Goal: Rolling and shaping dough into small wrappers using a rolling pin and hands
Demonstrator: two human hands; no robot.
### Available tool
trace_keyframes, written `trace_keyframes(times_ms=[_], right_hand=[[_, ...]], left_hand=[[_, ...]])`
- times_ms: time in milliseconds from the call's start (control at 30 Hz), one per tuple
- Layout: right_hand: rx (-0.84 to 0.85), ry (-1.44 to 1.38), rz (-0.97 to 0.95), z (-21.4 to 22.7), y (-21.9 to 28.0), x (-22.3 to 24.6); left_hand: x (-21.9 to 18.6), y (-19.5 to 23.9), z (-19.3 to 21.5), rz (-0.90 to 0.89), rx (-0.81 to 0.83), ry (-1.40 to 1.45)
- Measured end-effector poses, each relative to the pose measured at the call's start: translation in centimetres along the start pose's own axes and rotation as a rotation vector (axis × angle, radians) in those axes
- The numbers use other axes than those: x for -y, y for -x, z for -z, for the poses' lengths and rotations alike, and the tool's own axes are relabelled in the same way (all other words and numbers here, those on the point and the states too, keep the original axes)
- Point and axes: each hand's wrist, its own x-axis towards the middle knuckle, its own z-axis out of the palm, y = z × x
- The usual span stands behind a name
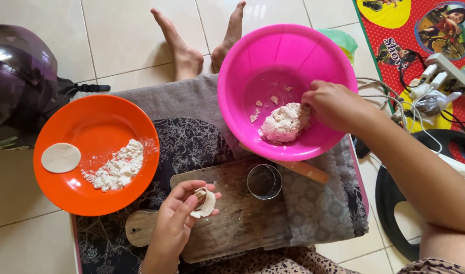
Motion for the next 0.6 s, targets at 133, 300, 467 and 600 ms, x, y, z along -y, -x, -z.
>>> trace_keyframes(times_ms=[133, 300, 467, 600], right_hand=[[0.02, -0.111, -0.072, 1.1, 0.5, -0.1], [-0.247, -0.487, 0.002, 0.7, 1.0, -1.5], [-0.247, -1.028, -0.287, 1.6, 1.9, -1.4], [-0.206, -1.54, -0.186, 0.2, 2.4, -2.4]], left_hand=[[0.3, 0.0, 0.5, -0.046, 0.052, 0.018], [0.3, 0.1, 0.2, -0.039, 0.04, 0.023], [-0.1, 0.4, -1.2, -0.067, 0.031, 0.068], [0.1, 0.6, -2.4, -0.038, -0.168, 0.144]])
